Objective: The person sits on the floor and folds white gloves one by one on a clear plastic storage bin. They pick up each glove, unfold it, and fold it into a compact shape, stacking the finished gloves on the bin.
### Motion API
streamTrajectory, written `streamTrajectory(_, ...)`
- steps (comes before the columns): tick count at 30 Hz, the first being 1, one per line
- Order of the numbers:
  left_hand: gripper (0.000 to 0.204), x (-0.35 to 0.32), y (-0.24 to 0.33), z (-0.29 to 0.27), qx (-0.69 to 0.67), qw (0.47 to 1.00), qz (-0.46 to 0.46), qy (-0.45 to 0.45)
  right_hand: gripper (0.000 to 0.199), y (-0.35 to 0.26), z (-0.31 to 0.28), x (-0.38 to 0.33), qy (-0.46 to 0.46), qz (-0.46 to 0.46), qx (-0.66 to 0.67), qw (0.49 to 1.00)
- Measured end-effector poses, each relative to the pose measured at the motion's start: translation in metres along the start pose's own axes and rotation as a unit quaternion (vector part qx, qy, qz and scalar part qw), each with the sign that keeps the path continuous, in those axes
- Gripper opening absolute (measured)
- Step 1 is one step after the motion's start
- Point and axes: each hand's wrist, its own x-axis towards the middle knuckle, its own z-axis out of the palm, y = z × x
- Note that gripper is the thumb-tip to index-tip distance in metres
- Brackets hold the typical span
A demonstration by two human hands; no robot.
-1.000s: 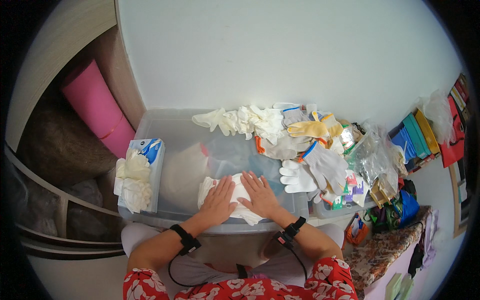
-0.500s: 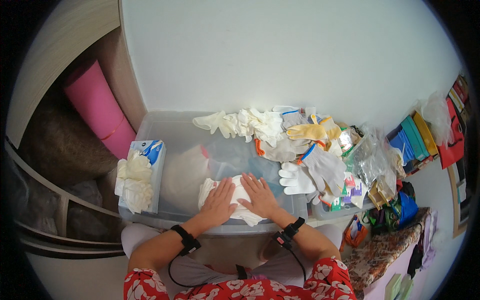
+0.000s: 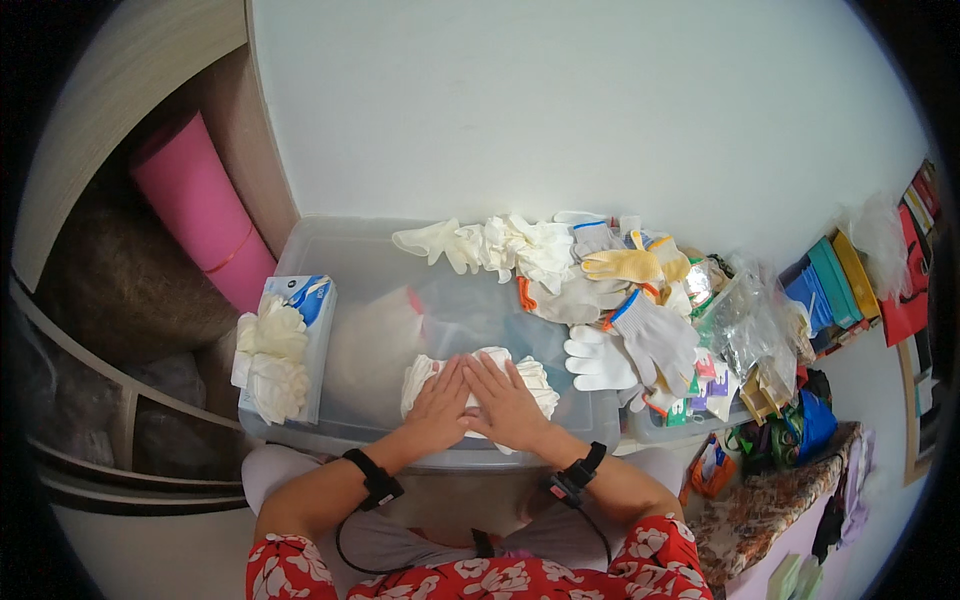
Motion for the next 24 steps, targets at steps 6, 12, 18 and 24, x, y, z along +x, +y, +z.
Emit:
streamTrajectory(6, 0.072, -0.003, -0.003, 0.002, 0.001, 0.999, 0.012, 0.033, 0.091, 0.012, 0.003, -0.014, -0.006, 0.013, -0.013, 1.000)
streamTrajectory(12, 0.070, -0.001, 0.001, -0.001, -0.002, 0.999, 0.009, 0.034, 0.096, 0.017, 0.004, -0.019, -0.004, 0.025, -0.022, 0.999)
streamTrajectory(18, 0.069, 0.007, 0.008, -0.007, 0.003, 1.000, -0.009, 0.019, 0.094, 0.016, 0.005, -0.019, -0.004, 0.027, -0.016, 0.999)
streamTrajectory(24, 0.068, 0.021, 0.016, -0.007, -0.006, 0.998, 0.039, 0.049, 0.093, 0.018, 0.007, -0.018, -0.015, 0.036, -0.015, 0.999)
